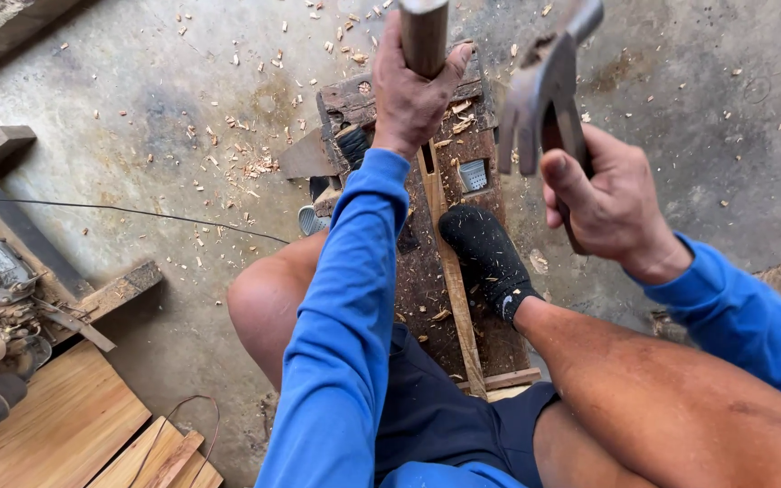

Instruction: The person sits on the floor and uses a hammer to strike a wooden chisel, carving a groove into a small piece of wood held in a wooden vise. The person repeatedly repositions the chisel and strikes it to deepen the cut.

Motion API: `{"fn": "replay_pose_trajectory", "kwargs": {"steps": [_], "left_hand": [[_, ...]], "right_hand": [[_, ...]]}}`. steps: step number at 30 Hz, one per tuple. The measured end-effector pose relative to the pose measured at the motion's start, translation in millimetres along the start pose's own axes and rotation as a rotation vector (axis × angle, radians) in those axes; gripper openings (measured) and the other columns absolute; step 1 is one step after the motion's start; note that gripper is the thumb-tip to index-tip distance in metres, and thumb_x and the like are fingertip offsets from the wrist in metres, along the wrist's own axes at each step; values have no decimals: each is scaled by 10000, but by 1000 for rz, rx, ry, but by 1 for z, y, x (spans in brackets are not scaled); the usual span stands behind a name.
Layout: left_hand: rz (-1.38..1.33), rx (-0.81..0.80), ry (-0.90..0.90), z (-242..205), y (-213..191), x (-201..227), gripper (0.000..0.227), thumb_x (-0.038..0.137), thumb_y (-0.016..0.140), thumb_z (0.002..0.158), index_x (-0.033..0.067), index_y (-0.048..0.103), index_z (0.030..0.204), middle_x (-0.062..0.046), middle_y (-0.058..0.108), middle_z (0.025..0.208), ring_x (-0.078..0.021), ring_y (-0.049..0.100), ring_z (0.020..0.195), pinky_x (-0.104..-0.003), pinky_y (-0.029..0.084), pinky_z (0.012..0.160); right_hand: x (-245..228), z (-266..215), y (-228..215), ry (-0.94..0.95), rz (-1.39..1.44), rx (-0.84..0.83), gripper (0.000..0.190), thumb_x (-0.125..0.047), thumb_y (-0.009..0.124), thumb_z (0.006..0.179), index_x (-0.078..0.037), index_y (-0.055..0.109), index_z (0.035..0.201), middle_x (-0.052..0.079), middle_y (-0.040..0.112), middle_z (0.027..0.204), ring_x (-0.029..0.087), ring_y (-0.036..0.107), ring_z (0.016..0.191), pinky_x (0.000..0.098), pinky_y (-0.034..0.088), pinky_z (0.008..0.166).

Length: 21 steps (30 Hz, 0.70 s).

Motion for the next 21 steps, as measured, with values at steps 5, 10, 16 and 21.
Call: {"fn": "replay_pose_trajectory", "kwargs": {"steps": [5, 10, 16, 21], "left_hand": [[-94, 23, -82, 2, 6, -1, 446, 257, 834, 916, 109, 556, 1233, -47, 792, 961, -176, 817, 866, -307, 682, 788], [-252, 4, 7, -2, 6, -2, 447, 194, 813, 939, 112, 553, 1293, -71, 764, 1026, -184, 800, 882, -333, 651, 818], [-162, 71, -37, 0, 8, -8, 500, 187, 822, 911, 98, 542, 1316, -68, 783, 990, -167, 795, 862, -321, 670, 777], [-141, 95, -44, 0, 10, -19, 491, 200, 799, 913, 117, 517, 1307, -62, 776, 1000, -150, 784, 878, -324, 674, 818]], "right_hand": [[-69, 35, -8, -358, -130, -132, 484, -487, 551, 1158, -4, 555, 1123, 46, 599, 782, 92, 612, 590, 241, 497, 516], [-92, 57, -23, -437, -191, -72, 466, -424, 489, 1278, -13, 550, 1070, 86, 589, 811, 130, 626, 638, 257, 483, 569], [-67, 110, 4, -224, -500, -201, 407, -369, 450, 1234, -42, 561, 1020, 73, 579, 751, 149, 630, 617, 286, 486, 484], [-107, 115, 12, 73, -995, -305, 378, -389, 486, 1118, -42, 615, 1044, 158, 592, 668, 274, 611, 515, 411, 471, 441]]}}
Point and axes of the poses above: each hand's wrist, its own z-axis towards the middle knuckle, its own y-axis out of the palm, x = y × z, the point moved 3 cm from there along z, towards the middle knuckle
